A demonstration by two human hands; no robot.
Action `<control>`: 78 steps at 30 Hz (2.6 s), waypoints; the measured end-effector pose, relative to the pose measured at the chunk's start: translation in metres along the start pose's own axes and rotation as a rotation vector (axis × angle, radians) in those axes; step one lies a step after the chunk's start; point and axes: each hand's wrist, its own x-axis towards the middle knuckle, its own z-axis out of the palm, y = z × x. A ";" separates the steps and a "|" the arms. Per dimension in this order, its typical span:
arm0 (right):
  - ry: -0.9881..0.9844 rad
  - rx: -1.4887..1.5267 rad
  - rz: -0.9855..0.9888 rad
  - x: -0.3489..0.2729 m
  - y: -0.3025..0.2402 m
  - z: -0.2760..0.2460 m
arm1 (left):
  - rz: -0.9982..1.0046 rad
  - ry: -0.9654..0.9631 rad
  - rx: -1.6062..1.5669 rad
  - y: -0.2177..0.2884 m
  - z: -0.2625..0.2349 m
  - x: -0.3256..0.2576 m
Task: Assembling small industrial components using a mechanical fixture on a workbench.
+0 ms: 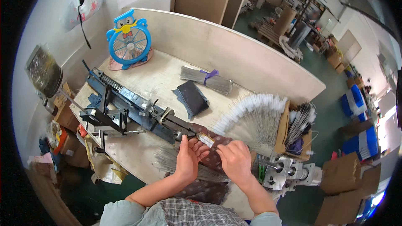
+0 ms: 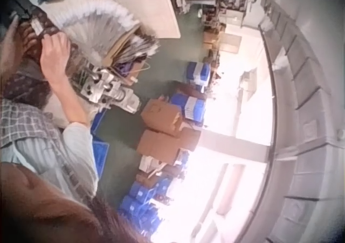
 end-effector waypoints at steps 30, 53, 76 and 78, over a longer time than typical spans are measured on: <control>-0.587 0.067 0.232 -0.075 0.017 0.008 | 0.631 0.872 0.038 0.217 -0.363 -0.025; -0.451 0.015 0.197 -0.094 0.026 -0.011 | -0.333 -0.097 -0.412 0.061 0.044 -0.041; -0.096 0.414 0.822 -0.039 0.086 -0.112 | 0.823 -0.766 1.488 -0.059 0.073 0.019; -0.142 0.442 0.793 -0.041 0.083 -0.106 | 0.925 -0.749 1.627 -0.079 0.078 0.033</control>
